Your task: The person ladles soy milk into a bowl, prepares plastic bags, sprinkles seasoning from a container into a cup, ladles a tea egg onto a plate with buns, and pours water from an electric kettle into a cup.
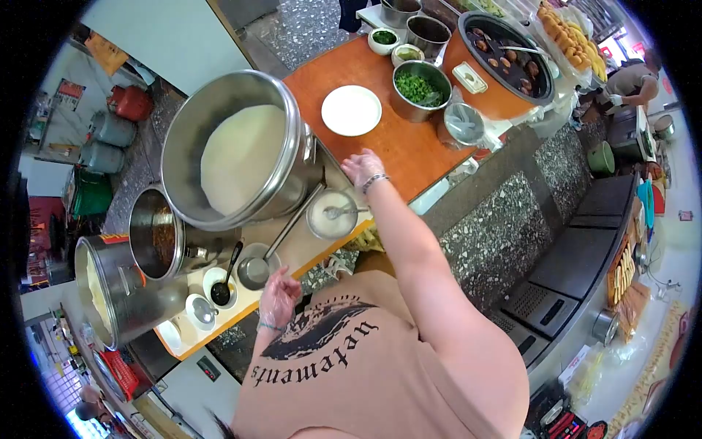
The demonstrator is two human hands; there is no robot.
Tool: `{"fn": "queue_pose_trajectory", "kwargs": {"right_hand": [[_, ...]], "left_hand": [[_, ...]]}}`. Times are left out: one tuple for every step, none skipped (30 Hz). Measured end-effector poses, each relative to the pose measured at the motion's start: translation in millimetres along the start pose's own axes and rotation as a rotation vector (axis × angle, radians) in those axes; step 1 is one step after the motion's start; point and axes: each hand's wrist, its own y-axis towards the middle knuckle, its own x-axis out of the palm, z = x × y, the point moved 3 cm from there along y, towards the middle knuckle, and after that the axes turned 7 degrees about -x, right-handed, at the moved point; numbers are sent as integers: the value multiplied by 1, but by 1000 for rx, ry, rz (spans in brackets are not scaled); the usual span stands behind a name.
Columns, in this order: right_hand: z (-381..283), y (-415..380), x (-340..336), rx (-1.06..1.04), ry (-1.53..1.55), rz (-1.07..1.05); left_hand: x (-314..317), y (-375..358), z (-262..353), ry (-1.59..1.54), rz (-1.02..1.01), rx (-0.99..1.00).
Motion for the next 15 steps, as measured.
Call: {"fn": "queue_pose_trajectory", "kwargs": {"right_hand": [[10, 17, 4, 57, 63, -17], [18, 33, 7, 113, 126, -33], [20, 42, 13, 128, 150, -42], [24, 56, 17, 148, 196, -24], [31, 72, 19, 170, 242, -8], [31, 77, 24, 158, 180, -82], [30, 83, 27, 166, 179, -84], [31, 89, 28, 174, 205, -71], [27, 88, 32, 180, 231, -56], [21, 88, 35, 187, 230, -55], [15, 87, 38, 191, 229, -54], [12, 88, 38, 205, 201, -55], [10, 87, 39, 220, 176, -56], [8, 86, 39, 228, 187, -51], [2, 87, 40, 231, 185, -50]], "left_hand": [[4, 2, -5, -21, 12, -29], [6, 6, -10, -8, 23, -35], [8, 9, -16, -6, 24, -31], [11, 12, -21, -23, 33, -31], [15, 15, -23, -40, 44, -27], [20, 16, -25, -66, 70, -40], [26, 19, -26, -68, 78, -37], [31, 21, -28, -89, 94, -29], [36, 23, -29, -110, 109, -21], [44, 24, -29, -110, 115, -24], [52, 26, -28, -124, 155, -22], [60, 27, -28, -138, 193, -20], [67, 29, -28, -137, 196, -21], [73, 31, -29, -143, 202, -7], [79, 33, -29, -151, 210, 7]]}}
